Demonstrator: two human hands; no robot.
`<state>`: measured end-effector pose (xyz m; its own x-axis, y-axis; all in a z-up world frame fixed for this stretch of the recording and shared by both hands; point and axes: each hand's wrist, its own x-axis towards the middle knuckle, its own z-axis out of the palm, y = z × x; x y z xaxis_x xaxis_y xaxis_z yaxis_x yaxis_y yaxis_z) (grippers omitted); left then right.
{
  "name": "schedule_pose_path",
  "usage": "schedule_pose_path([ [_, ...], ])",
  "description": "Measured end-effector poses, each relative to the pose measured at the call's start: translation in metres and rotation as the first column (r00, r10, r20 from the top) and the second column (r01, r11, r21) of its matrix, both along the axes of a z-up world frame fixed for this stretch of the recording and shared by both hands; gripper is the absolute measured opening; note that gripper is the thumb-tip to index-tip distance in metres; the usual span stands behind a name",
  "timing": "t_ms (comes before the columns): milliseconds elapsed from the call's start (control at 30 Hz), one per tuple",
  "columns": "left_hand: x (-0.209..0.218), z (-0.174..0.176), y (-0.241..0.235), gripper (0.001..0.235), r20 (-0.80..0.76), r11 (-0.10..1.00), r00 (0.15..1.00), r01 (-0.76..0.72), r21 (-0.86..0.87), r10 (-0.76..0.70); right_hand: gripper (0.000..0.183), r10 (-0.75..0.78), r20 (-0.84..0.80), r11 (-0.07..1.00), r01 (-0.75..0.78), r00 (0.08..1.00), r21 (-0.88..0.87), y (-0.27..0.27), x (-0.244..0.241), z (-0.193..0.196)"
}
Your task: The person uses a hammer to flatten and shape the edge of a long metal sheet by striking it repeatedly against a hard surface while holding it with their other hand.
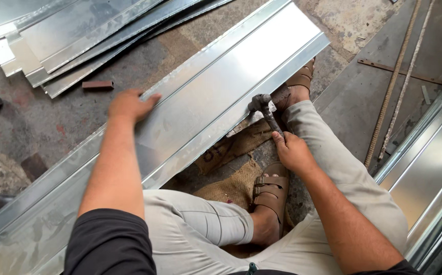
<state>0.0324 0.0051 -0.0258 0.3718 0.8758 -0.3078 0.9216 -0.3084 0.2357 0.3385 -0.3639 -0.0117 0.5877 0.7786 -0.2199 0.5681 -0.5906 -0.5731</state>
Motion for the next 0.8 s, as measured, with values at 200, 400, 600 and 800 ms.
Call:
schedule_pose_path([
  [200,0.059,0.007,-0.021,0.083,0.043,0.987,0.987,-0.154,0.035,0.152,0.054,-0.038,-0.093,0.999,0.038,0.995,-0.004,-0.009,-0.003,0.007],
  [400,0.041,0.041,-0.011,0.086,-0.073,0.992,0.99,-0.115,0.053,0.119,0.049,-0.022,-0.384,0.925,0.164,0.923,0.342,-0.026,0.003,0.065],
  [600,0.029,0.052,-0.01,0.087,-0.067,0.985,0.989,-0.123,0.118,0.132,0.052,0.344,-0.064,0.241,-0.022,0.937,0.97,-0.068,0.039,0.134],
  [800,0.026,0.048,-0.011,0.089,-0.042,0.985,0.993,-0.104,0.141,0.111,0.045,0.182,0.067,0.775,-0.185,0.981,0.604,-0.036,-0.007,0.023],
])
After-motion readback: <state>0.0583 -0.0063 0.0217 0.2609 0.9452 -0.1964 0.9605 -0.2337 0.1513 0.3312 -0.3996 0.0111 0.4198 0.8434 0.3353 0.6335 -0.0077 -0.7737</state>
